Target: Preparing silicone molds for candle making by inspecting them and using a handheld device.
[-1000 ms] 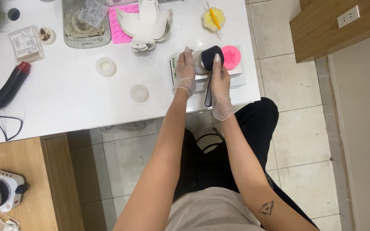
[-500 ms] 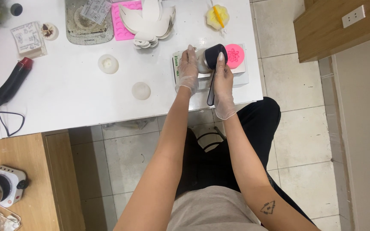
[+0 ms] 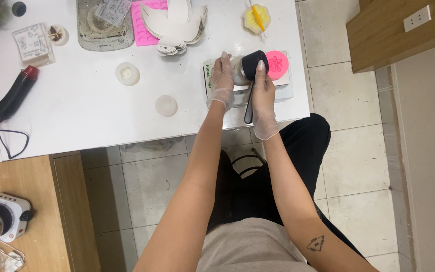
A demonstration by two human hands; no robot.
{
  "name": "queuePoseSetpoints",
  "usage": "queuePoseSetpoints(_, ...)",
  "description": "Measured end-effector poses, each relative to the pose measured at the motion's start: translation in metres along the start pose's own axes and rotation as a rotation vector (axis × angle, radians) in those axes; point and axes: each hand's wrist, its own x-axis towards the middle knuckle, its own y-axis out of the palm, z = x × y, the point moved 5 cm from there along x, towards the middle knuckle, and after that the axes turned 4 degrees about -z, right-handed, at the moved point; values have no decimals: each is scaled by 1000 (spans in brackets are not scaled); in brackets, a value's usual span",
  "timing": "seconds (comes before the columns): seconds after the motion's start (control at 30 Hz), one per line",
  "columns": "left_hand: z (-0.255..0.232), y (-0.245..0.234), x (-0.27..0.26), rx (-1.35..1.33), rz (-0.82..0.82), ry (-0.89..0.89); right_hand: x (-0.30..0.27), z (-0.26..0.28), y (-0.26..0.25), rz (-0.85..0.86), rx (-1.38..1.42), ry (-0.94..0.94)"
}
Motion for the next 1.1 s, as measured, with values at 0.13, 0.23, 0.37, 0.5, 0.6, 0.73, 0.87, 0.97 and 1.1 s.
queuePoseSetpoints(0.13, 3, 2, 3, -10, 0, 22, -3, 4, 0, 11, 32, -37)
queuePoseSetpoints(0.23, 1, 1, 1, -14, -1, -10, 2, -3, 0, 7, 11, -15)
queuePoseSetpoints(0.37, 0, -1, 0, -3, -8, 1, 3, -4, -1, -7, 13, -25)
queuePoseSetpoints(0.5, 2, 1, 2, 10, -2, 17, 3, -2, 0, 11, 38, -28)
queuePoseSetpoints(0.6, -1, 0, 0, 16, -7, 22, 4, -3, -1, 1, 7, -28)
queuePoseSetpoints(0.73, 0, 0, 0, -2, -12, 36, -1, 1, -1, -15, -24, -15)
queuePoseSetpoints(0.87, 2, 1, 2, -3, -6, 30, -7, 8, 0, -15, -21, -13)
queuePoseSetpoints(0.97, 2, 1, 3, -14, -11, 45, -10, 12, 0, -20, -47, 7)
queuePoseSetpoints(1.1, -2, -1, -2, -1, -10, 17, -9, 9, 0, -16, -50, 0)
